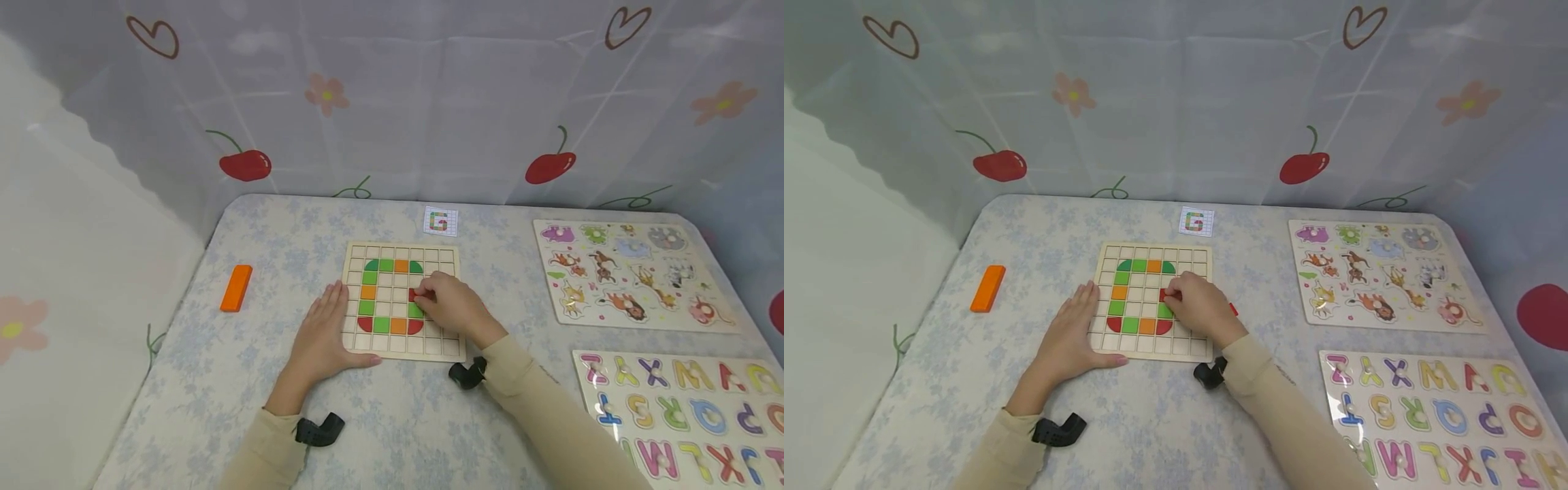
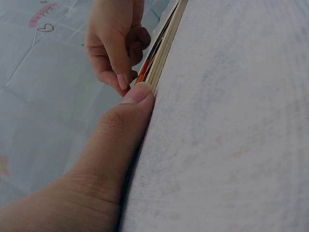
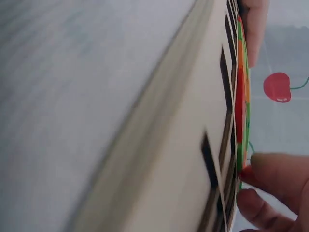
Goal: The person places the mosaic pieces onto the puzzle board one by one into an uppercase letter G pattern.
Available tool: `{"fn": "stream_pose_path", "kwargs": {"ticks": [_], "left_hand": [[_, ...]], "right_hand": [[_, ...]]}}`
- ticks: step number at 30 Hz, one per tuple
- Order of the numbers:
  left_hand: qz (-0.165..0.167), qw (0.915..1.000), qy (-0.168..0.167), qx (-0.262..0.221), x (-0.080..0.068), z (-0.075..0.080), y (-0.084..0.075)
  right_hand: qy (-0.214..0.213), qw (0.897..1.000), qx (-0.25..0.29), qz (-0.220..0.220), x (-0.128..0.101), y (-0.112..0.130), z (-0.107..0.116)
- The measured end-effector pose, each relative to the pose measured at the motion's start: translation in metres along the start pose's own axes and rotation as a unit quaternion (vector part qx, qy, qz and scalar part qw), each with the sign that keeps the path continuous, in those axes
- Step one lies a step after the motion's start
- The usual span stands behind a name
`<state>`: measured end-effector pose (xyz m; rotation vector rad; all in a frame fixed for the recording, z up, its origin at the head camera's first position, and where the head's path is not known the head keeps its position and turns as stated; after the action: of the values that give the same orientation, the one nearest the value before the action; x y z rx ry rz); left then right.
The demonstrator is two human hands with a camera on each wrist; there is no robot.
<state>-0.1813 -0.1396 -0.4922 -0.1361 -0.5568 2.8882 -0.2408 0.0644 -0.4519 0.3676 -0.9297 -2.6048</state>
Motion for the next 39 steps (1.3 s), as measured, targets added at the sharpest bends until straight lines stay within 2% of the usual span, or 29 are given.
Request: {"fn": "stream_pose_path", "kwargs": {"ticks": [3,6,10,16,23,29,33,39], "left_hand": [[0.002,1.0000,-0.002,0.002,0.000,0.000,0.001],[0.001,1.0000,-0.004,-0.001,0.001,0.001,0.000],[-0.001,1.0000,-0.006,-0.002,0.001,0.001,0.001],[-0.001,1.0000,-0.009,0.003,0.000,0.000,0.002],[-0.003,0.9999,-0.012,0.003,0.000,-0.001,0.002],[-0.003,1.0000,-0.007,0.005,0.000,-0.002,0.002],[-0.003,1.0000,-0.007,0.001,0.000,-0.002,0.002],[-0.005,0.9999,-0.009,0.000,-0.001,-0.001,0.001]], "right_hand": [[0.011,1.000,0.016,0.013,-0.008,0.001,0.007],[0.005,0.999,0.033,0.010,-0.017,-0.007,0.018],[-0.017,1.000,0.023,-0.007,-0.027,-0.027,0.035],[-0.018,1.000,0.003,-0.025,-0.041,-0.056,0.050],[0.004,1.000,-0.028,-0.010,-0.057,-0.069,0.053],[-0.005,1.000,-0.023,-0.005,-0.059,-0.072,0.054],[-0.009,1.000,-0.007,-0.019,-0.059,-0.077,0.053],[-0.023,0.997,0.046,-0.051,-0.057,-0.088,0.053]]}}
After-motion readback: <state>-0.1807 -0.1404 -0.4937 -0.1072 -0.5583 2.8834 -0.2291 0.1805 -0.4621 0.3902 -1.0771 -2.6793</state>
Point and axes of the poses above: each hand's wrist, its own x-axis towards the middle knuckle, its own z-axis out of the back of the hand, y = z × x, the point moved 9 cm from there along x, towards the middle knuckle, and after that the axes turned 4 degrees about x, right-handed, at the moved point
